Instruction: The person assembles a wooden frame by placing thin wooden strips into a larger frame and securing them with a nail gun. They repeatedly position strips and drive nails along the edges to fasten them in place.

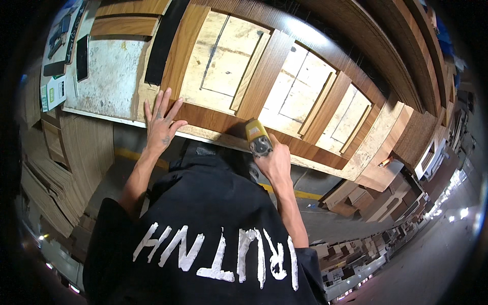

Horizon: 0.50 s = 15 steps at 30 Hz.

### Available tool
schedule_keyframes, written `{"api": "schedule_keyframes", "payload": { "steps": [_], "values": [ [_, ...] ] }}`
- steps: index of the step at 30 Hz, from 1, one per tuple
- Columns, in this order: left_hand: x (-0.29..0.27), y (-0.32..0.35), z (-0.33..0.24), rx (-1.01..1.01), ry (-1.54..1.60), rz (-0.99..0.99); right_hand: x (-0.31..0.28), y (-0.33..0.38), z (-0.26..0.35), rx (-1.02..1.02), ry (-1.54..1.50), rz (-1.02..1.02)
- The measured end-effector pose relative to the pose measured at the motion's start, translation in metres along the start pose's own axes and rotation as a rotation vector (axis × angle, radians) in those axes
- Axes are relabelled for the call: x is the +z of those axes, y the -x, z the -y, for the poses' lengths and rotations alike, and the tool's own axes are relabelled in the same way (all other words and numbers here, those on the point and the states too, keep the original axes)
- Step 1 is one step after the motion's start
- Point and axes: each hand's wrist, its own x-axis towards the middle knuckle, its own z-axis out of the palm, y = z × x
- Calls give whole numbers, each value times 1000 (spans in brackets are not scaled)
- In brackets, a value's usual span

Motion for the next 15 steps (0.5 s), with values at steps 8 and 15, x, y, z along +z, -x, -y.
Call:
{"api": "schedule_keyframes", "payload": {
  "steps": [8,15],
  "values": [
    [23,-14,-70,309,189,202,-1,-6,-8,-90,-6,25],
    [48,-44,-89,502,-9,108,-9,-9,-14,-118,-66,57]
  ]
}}
